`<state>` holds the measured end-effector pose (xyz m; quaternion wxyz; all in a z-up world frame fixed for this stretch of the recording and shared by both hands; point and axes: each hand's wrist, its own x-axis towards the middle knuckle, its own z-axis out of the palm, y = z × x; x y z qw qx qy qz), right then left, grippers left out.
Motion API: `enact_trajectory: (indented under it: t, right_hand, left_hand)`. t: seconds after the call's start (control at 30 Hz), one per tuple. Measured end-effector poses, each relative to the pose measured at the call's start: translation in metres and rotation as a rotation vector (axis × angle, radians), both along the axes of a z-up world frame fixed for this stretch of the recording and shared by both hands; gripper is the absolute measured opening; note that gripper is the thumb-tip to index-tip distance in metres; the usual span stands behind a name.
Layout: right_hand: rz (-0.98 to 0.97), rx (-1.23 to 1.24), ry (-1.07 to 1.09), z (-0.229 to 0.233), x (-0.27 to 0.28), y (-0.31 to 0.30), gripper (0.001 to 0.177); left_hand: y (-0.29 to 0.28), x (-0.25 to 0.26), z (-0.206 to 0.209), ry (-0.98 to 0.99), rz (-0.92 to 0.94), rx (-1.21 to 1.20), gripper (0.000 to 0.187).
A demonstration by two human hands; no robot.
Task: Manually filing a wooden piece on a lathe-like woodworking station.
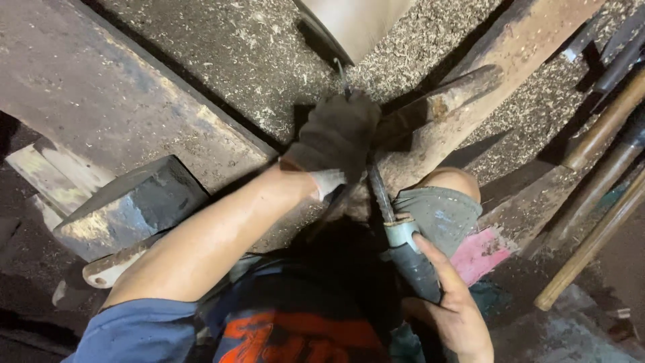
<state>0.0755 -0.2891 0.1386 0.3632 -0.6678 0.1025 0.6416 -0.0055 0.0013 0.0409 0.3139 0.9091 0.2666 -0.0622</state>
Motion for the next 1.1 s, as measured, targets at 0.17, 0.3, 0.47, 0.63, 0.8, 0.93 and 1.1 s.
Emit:
enact_trajectory:
  t: [0.17,0.3,0.47,0.63,0.8,0.93,1.1]
  right_hand:
    - [-0.016,0.120,0.028,-0.016,-0.005,-0.016,0.106]
    - [0.095,0.171,-0.117,-0.018,-0.008,-0.013,0.107]
    - [0.038,0.155,-0.101,-0.016,-0.010,-0.009,0.106]
    - [-0.119,0.141,-0.009,-0.013,-0.013,-0.004,0.104]
    - [-0.207,0.140,0.049,-0.013,-0.015,-0.006,0.100]
    - [-0.201,0.177,0.070,-0.018,-0.013,-0.012,0.099]
    - [-0.157,0.223,0.054,-0.028,-0.012,-0.026,0.098]
  left_hand:
    - [0.015,0.010,-0.016,0.085,-0.050,-0.142,0.013]
    - [0.016,0.016,-0.015,0.221,-0.161,-0.139,0.009]
    - [0.017,0.015,-0.024,0.276,-0.247,-0.129,0.009]
    - [0.022,0.018,-0.013,0.289,-0.297,-0.151,0.011]
    - [0.014,0.012,-0.036,0.244,-0.277,-0.139,0.011]
    - [0.021,0.018,-0.005,0.286,-0.231,-0.146,0.020]
    - [0.020,0.017,-0.007,0.265,-0.223,-0.148,0.023]
